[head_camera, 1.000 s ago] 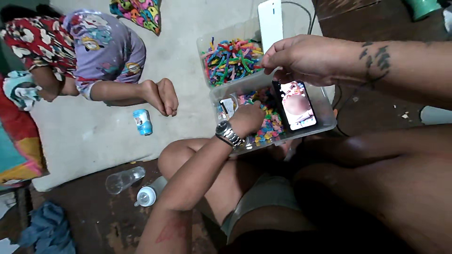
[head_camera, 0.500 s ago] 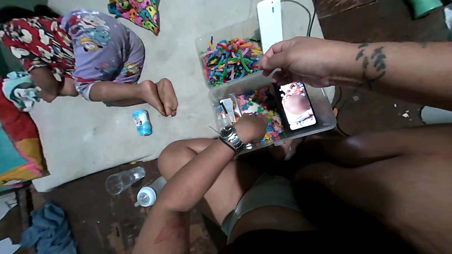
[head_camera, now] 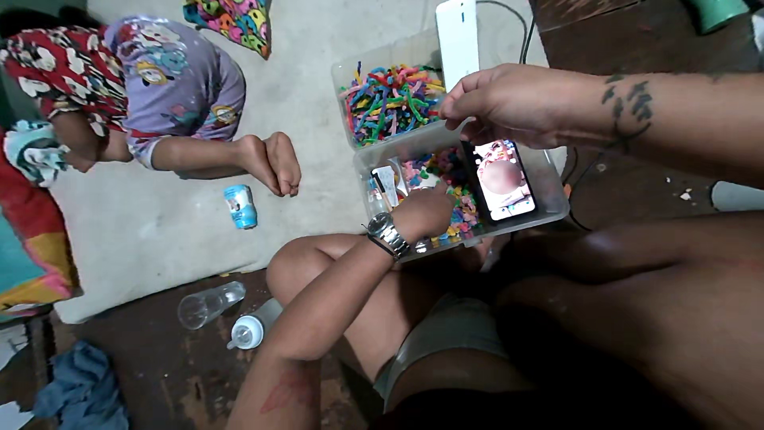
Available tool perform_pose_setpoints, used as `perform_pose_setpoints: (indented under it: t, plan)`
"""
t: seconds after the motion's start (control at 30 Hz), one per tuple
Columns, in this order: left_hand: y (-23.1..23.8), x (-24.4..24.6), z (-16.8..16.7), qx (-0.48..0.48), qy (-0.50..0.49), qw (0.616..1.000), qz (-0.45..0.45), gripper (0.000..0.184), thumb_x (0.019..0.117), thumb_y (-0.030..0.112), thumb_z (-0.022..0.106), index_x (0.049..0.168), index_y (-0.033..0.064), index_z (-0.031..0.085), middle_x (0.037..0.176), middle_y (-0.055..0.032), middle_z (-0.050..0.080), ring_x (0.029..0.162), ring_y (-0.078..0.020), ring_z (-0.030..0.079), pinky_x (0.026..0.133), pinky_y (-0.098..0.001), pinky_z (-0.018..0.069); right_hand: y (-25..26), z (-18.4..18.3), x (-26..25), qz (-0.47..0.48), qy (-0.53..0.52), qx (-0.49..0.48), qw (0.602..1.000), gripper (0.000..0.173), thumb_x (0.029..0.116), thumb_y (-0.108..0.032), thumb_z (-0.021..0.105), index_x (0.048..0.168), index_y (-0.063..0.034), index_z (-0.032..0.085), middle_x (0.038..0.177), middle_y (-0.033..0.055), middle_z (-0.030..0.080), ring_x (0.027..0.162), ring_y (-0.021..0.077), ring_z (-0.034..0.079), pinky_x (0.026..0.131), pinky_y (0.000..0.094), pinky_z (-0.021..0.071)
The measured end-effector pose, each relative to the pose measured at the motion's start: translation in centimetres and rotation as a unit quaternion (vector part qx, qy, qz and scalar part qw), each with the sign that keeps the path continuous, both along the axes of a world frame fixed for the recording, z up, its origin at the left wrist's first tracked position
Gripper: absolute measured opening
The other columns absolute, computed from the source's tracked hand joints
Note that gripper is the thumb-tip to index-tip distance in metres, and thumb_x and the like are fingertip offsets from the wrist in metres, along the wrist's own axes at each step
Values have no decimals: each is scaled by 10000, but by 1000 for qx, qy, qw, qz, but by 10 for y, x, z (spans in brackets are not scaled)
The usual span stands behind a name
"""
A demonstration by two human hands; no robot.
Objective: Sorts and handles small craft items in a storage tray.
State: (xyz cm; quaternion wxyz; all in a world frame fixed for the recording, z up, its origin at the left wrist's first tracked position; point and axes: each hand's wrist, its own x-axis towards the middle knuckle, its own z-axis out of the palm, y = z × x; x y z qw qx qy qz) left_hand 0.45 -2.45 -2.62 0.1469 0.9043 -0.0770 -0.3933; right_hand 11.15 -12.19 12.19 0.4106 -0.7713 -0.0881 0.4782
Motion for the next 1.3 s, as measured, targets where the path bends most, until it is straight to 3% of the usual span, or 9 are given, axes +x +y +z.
perform_pose_setpoints:
  t: [0.2, 0.4, 0.7, 0.8, 0.93, 1.0, 1.07, 1.17, 1.3]
  plan:
    - [1, 14, 7, 51, 6, 998, 32, 410, 973, 159, 634, 1375, 82, 606, 1431, -224, 491, 1158, -411, 600, 918, -577, 520, 1, -43, 28, 13, 27, 38, 999, 115, 1059, -190, 538, 1122, -118, 601, 966, 17, 634, 782, 87, 616, 717, 245, 526]
    - [-1, 17, -6, 85, 43, 995, -12, 513, 940, 167, 671, 1431, 64, 563, 1546, -239, 402, 1241, -442, 553, 953, -611, 484, 1, -48, 30, 17, 29, 40, 999, 118, 1061, -207, 539, 1111, -121, 603, 947, 16, 641, 764, 80, 611, 699, 232, 510]
    - [1, 16, 0, 76, 41, 996, -12, 423, 939, 125, 656, 1339, -6, 613, 1490, -198, 469, 1241, -409, 558, 981, -588, 479, 0, -44, 26, 22, 27, 36, 999, 130, 1070, -200, 525, 1123, -104, 595, 979, 34, 644, 779, 84, 617, 710, 237, 516]
    - [6, 8, 25, 20, -17, 999, 34, 262, 953, 83, 659, 1198, -5, 691, 1355, -208, 576, 1150, -396, 614, 964, -566, 487, -2, 4, -3, 26, -3, -13, 1000, 219, 1089, -112, 446, 1232, -12, 577, 1115, 104, 624, 872, 127, 595, 803, 285, 490]
    - [16, 2, 27, -83, -143, 976, 145, 212, 1015, 139, 603, 1114, -29, 685, 1156, -204, 664, 1065, -341, 656, 923, -518, 517, -2, 18, -10, 60, -27, -45, 997, 254, 1081, -50, 428, 1279, 38, 561, 1203, 178, 610, 1006, 209, 617, 899, 358, 495]
    - [19, -8, 37, -121, -188, 958, 182, 107, 988, 80, 631, 1009, -24, 641, 1008, -182, 651, 920, -297, 649, 809, -444, 524, -5, -11, 3, 79, -24, -16, 996, 226, 1082, -94, 464, 1226, 27, 590, 1123, 163, 625, 948, 212, 619, 851, 375, 508]
    - [25, -19, 45, -166, -219, 937, 214, 84, 954, 19, 659, 939, -20, 585, 832, -165, 605, 706, -262, 603, 637, -396, 502, -5, -55, 22, 101, -8, 13, 995, 156, 1075, -166, 506, 1092, -46, 605, 966, 77, 603, 822, 148, 602, 743, 330, 523]
    - [32, -31, 52, -234, -204, 907, 284, 95, 969, 21, 638, 963, -11, 548, 722, -144, 568, 541, -215, 543, 495, -342, 460, -4, -61, 23, 135, 14, -16, 991, 173, 1082, -176, 502, 1096, -46, 616, 977, 87, 610, 820, 151, 593, 743, 333, 508]
    - [36, -42, 51, -273, -232, 879, 315, 152, 980, 94, 668, 1051, 43, 544, 762, -116, 585, 512, -184, 523, 448, -307, 448, -6, -41, 8, 185, 8, -52, 981, 222, 1093, -189, 488, 1148, -24, 624, 1029, 119, 642, 884, 197, 606, 797, 381, 507]
